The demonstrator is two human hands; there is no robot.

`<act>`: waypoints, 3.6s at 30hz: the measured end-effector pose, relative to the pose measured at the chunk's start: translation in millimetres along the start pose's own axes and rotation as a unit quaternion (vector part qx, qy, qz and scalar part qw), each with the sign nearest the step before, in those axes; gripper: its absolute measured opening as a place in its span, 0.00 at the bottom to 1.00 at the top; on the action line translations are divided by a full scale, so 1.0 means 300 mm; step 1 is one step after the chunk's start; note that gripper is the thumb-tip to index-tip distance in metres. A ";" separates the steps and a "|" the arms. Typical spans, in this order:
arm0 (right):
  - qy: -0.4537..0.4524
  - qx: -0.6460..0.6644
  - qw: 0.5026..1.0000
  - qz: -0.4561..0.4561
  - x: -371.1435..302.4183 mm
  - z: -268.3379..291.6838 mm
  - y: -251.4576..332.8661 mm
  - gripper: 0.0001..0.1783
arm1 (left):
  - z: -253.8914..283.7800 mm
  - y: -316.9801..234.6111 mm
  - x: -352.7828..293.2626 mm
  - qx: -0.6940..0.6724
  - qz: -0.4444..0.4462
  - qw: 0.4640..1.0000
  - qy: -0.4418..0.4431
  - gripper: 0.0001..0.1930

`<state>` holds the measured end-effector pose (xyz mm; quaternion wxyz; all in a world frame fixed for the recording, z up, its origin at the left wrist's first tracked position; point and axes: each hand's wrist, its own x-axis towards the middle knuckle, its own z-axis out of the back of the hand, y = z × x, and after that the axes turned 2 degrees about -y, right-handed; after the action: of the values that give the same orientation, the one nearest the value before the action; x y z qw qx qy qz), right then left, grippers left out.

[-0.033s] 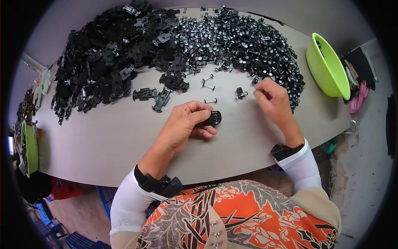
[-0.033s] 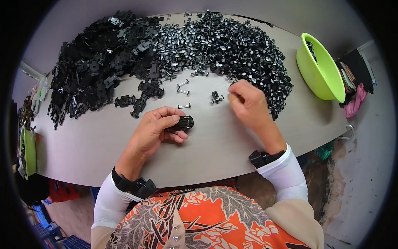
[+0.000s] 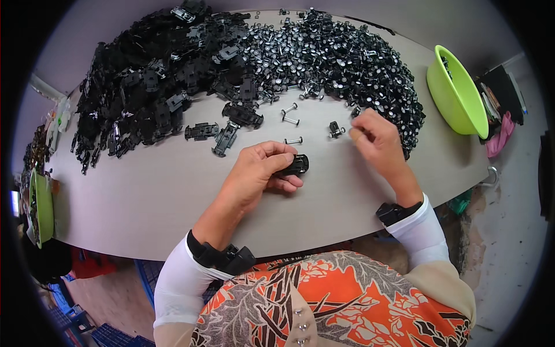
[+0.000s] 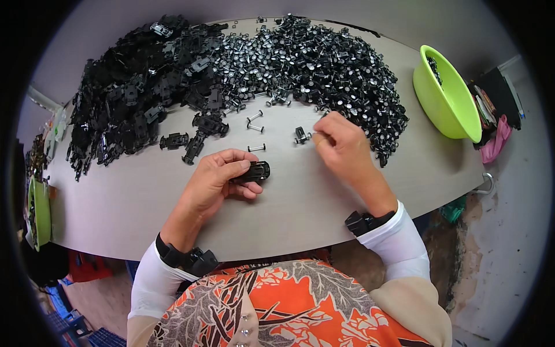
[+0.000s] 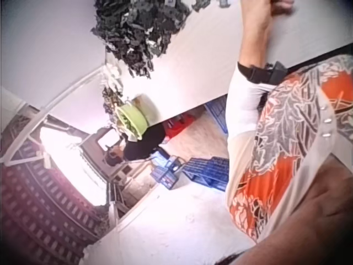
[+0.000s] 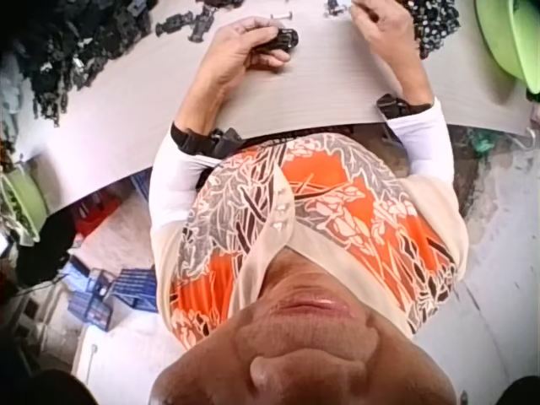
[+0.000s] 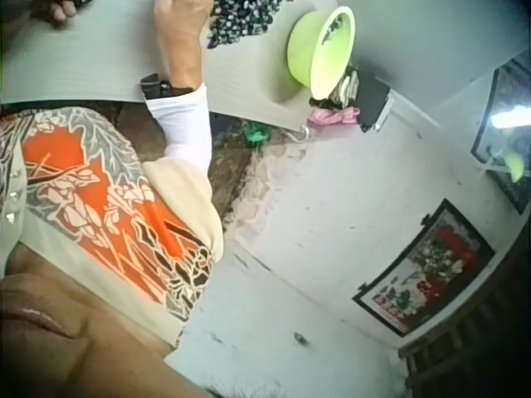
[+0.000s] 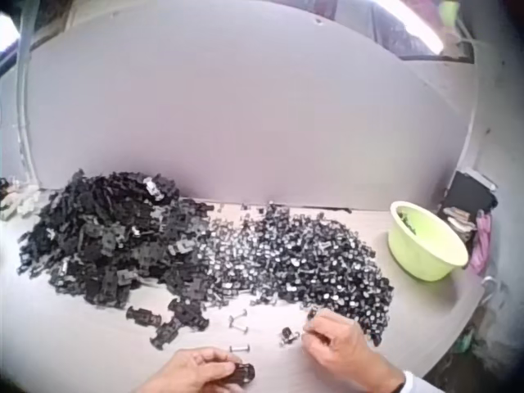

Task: The person repeatedly picks up small black plastic components and metal bolts from a table, inserts the bolts into the plastic parts, and places the assembled units back on the table. The process is continuous and repetitive, with the person handling the parts one at a time.

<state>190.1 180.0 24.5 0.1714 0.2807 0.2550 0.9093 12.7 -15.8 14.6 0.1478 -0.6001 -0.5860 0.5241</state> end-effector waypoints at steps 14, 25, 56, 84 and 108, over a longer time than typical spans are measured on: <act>0.068 0.325 0.942 -0.055 0.049 -0.104 0.167 0.10 | 0.015 -0.001 0.014 -0.157 0.034 0.984 0.078 0.25; 0.047 0.148 0.983 0.093 0.000 -0.117 0.208 0.09 | 0.019 0.005 0.011 -0.193 0.010 0.976 0.103 0.14; 0.099 0.094 0.979 0.150 -0.026 -0.125 0.253 0.08 | 0.012 0.009 -0.020 0.001 -0.081 0.994 0.079 0.09; 0.068 0.130 0.977 0.158 -0.016 -0.125 0.266 0.16 | 0.003 0.008 -0.035 -0.023 -0.098 0.991 0.087 0.10; 0.057 0.028 0.993 0.102 0.077 -0.096 0.056 0.07 | 0.349 0.057 -0.801 0.439 0.068 0.854 -0.272 0.14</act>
<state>152.0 166.4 23.1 0.0552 0.2577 0.2601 0.9289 -5.1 -272.4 68.2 0.1949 -0.3445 -0.2698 0.8778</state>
